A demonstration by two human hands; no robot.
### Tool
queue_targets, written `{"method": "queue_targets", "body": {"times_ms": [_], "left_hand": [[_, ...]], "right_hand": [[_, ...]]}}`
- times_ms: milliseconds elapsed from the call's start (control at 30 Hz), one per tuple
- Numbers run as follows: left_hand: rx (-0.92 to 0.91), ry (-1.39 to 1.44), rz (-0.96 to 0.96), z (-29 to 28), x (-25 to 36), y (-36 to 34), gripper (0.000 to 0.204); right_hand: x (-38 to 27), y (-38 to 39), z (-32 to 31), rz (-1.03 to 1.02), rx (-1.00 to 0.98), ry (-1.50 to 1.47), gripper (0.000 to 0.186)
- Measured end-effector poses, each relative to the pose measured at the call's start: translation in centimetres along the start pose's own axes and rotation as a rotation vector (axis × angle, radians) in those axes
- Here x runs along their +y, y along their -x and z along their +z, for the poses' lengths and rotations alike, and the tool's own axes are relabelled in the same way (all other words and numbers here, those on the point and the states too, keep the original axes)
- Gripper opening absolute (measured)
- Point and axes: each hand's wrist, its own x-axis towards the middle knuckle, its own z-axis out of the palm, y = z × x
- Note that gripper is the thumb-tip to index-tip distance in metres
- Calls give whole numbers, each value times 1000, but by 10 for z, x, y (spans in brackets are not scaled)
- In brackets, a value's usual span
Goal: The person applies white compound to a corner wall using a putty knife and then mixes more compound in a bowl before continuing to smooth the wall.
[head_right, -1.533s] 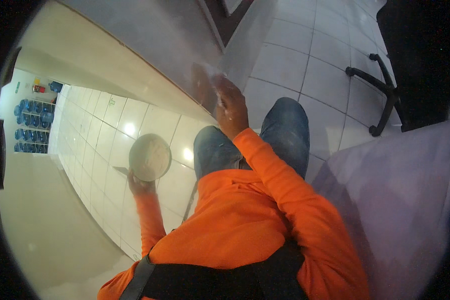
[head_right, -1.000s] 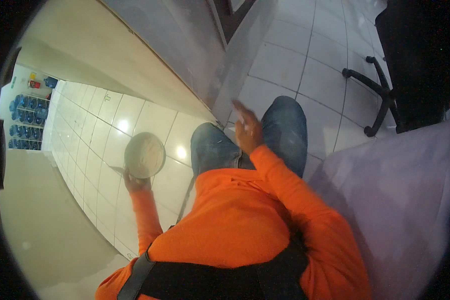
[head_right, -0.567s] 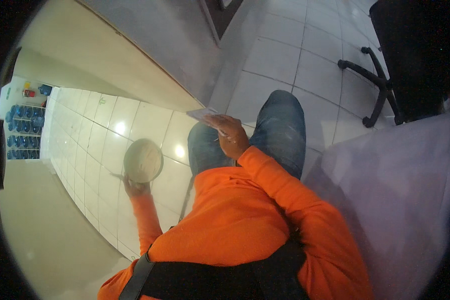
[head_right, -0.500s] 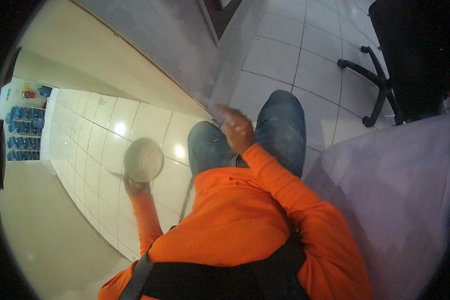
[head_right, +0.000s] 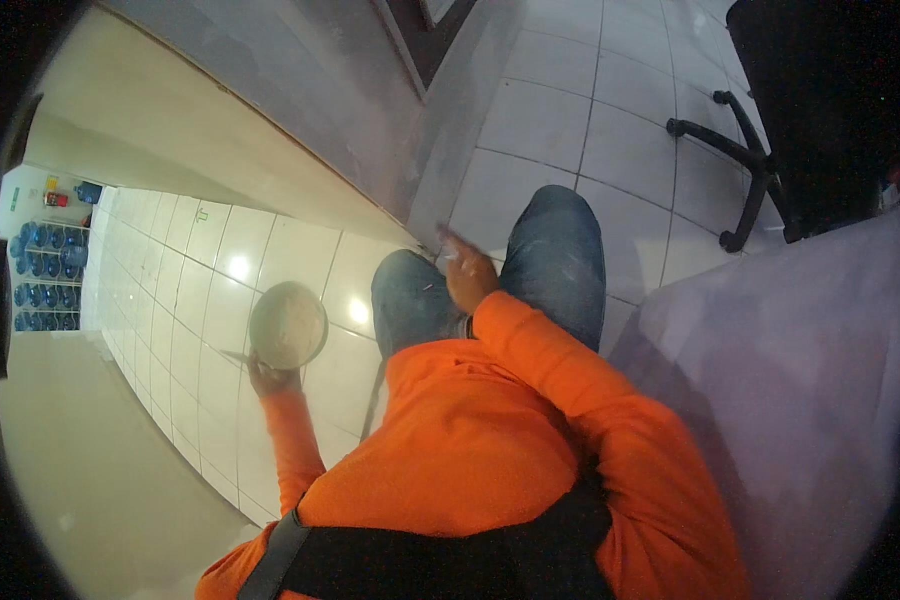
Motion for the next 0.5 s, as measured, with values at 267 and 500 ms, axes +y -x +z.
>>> {"method": "queue_targets", "body": {"times_ms": [267, 500], "left_hand": [[-61, -5, 62, 17, 0, -2, 41], [-15, 25, 69, -7, -3, 1, 39]], "right_hand": [[80, -155, -24, 382, -14, -299, 23], [-155, -200, -76, 261, -261, -449, 26]]}}
